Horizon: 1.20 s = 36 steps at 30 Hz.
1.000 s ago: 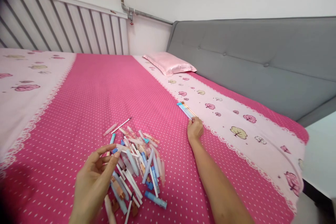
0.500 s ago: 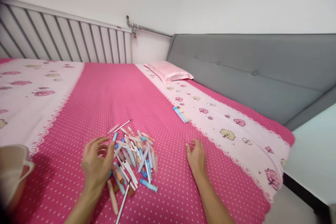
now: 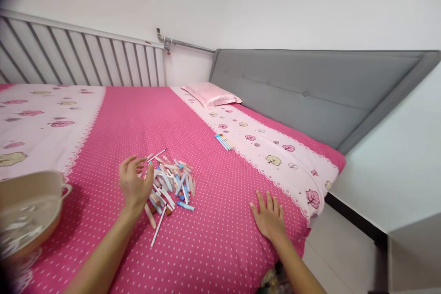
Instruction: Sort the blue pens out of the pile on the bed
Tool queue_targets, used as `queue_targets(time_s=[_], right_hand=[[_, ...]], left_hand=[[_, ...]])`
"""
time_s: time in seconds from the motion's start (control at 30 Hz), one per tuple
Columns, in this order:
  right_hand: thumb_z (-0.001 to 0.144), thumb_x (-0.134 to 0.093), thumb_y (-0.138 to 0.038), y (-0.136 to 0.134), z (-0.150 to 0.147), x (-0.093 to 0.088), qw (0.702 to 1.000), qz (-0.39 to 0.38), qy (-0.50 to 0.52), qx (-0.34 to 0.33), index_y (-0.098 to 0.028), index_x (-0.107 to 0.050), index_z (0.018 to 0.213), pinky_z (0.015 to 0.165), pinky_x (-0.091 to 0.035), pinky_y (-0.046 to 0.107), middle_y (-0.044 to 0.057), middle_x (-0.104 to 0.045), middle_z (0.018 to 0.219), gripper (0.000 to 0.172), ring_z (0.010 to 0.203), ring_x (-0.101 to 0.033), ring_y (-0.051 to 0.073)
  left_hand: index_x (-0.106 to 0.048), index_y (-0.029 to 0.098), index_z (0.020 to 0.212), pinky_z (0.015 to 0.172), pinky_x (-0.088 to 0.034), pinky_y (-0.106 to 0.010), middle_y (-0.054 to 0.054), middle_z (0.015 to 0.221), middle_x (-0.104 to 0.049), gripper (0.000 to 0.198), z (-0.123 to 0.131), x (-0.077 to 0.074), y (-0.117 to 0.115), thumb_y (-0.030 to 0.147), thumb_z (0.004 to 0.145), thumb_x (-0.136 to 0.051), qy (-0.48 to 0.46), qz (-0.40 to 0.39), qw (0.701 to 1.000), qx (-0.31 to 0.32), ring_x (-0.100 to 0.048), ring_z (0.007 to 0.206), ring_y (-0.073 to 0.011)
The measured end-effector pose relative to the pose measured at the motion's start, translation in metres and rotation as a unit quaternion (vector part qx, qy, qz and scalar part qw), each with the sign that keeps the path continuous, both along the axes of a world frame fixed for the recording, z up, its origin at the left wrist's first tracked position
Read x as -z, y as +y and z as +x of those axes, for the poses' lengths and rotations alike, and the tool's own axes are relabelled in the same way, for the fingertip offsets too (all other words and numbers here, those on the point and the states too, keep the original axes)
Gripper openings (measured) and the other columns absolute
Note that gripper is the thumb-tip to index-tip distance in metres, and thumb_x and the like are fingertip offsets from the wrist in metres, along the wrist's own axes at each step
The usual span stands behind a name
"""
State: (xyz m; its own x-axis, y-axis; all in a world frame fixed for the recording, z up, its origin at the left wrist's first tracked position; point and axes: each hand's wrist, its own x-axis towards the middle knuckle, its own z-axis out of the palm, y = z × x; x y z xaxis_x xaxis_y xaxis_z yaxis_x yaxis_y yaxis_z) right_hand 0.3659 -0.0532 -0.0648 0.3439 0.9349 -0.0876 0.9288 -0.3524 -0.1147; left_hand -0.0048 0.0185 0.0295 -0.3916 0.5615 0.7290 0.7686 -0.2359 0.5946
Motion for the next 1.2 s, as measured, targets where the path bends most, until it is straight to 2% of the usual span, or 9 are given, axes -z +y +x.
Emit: queue_targets(time_s=[0.17,0.3,0.5,0.63,0.73,0.83,1.03,1.13,1.2], right_hand=[[0.085,-0.017,-0.058,0.003,0.001,0.003,1.000,-0.002,0.016,0.007,-0.027,-0.016,0.142,0.108,-0.010,0.049,0.007,-0.011,0.150,0.065,0.136,-0.008,0.030],[0.084,-0.019,-0.061,0.003,0.004,0.005,0.999,-0.009,0.039,0.021,-0.029,-0.015,0.142,0.107,-0.009,0.051,0.007,-0.008,0.151,0.067,0.136,-0.006,0.030],[0.083,-0.017,-0.063,0.001,0.001,-0.002,0.998,-0.028,0.052,0.029,-0.027,-0.015,0.142,0.107,-0.007,0.051,0.009,-0.003,0.151,0.069,0.136,-0.002,0.032],[0.082,-0.017,-0.063,-0.003,0.002,0.000,0.998,-0.020,0.059,0.022,-0.026,-0.013,0.143,0.105,-0.008,0.052,0.011,-0.003,0.151,0.071,0.136,-0.005,0.032],[0.082,-0.017,-0.063,-0.005,0.005,0.004,0.998,-0.010,0.059,0.015,-0.026,-0.013,0.143,0.105,-0.009,0.053,0.012,-0.006,0.150,0.071,0.136,-0.007,0.032],[0.082,-0.019,-0.062,-0.006,0.008,0.009,0.998,-0.002,0.060,0.012,-0.024,-0.016,0.142,0.104,-0.010,0.054,0.013,-0.008,0.150,0.072,0.136,-0.008,0.033],[0.079,-0.018,-0.063,-0.015,0.019,0.018,0.995,0.048,0.078,-0.035,-0.023,-0.023,0.141,0.105,-0.011,0.054,0.011,-0.013,0.149,0.073,0.135,-0.010,0.034],[0.079,-0.013,-0.062,-0.042,0.038,0.032,0.986,0.111,0.100,-0.074,-0.016,-0.022,0.141,0.108,-0.014,0.049,0.014,-0.018,0.147,0.077,0.136,-0.014,0.030],[0.079,-0.008,-0.062,-0.070,0.056,0.043,0.983,0.153,0.098,-0.027,-0.007,-0.019,0.140,0.107,-0.022,0.047,0.021,-0.023,0.143,0.083,0.134,-0.019,0.031]], left_hand=[[-0.057,0.014,0.095,0.074,-0.049,-0.030,-0.011,0.111,-0.051,0.023,0.023,-0.042,-0.036,0.027,0.076,-0.058,0.008,0.087,0.994,0.063,-0.054,0.090,-0.0167],[-0.057,0.014,0.096,0.074,-0.050,-0.030,-0.011,0.110,-0.051,0.022,0.035,-0.066,-0.066,0.023,0.075,-0.059,0.004,0.126,0.987,0.100,-0.051,0.100,-0.0197],[-0.057,0.015,0.097,0.073,-0.051,-0.031,-0.010,0.111,-0.051,0.023,0.032,-0.090,-0.099,0.021,0.075,-0.060,0.006,0.137,0.985,0.104,-0.053,0.097,-0.0187],[-0.056,0.016,0.098,0.073,-0.051,-0.032,-0.009,0.113,-0.050,0.024,0.019,-0.093,-0.120,0.024,0.075,-0.060,0.021,0.113,0.988,0.102,-0.055,0.091,-0.0174],[-0.056,0.017,0.097,0.073,-0.051,-0.031,-0.009,0.114,-0.050,0.023,0.005,-0.082,-0.139,0.026,0.077,-0.058,0.059,0.072,0.991,0.095,-0.056,0.086,-0.0158],[-0.054,0.019,0.100,0.073,-0.051,-0.031,-0.010,0.118,-0.049,0.026,-0.017,-0.060,-0.166,0.031,0.078,-0.056,0.118,-0.001,0.992,0.052,-0.058,0.078,-0.0142],[-0.052,0.021,0.110,0.069,-0.052,-0.035,-0.012,0.132,-0.044,0.039,-0.078,0.014,-0.251,0.046,0.080,-0.046,0.235,-0.205,0.948,-0.073,-0.062,0.088,-0.0234],[-0.055,0.020,0.109,0.088,-0.047,-0.038,-0.010,0.125,-0.053,0.042,-0.099,0.054,-0.288,0.049,0.080,-0.044,0.269,-0.263,0.925,-0.063,-0.058,0.104,-0.0253],[-0.053,0.020,0.114,0.096,-0.042,-0.037,-0.008,0.120,-0.058,0.045,-0.103,0.071,-0.299,0.048,0.081,-0.044,0.280,-0.280,0.917,-0.042,-0.054,0.110,-0.0235]])
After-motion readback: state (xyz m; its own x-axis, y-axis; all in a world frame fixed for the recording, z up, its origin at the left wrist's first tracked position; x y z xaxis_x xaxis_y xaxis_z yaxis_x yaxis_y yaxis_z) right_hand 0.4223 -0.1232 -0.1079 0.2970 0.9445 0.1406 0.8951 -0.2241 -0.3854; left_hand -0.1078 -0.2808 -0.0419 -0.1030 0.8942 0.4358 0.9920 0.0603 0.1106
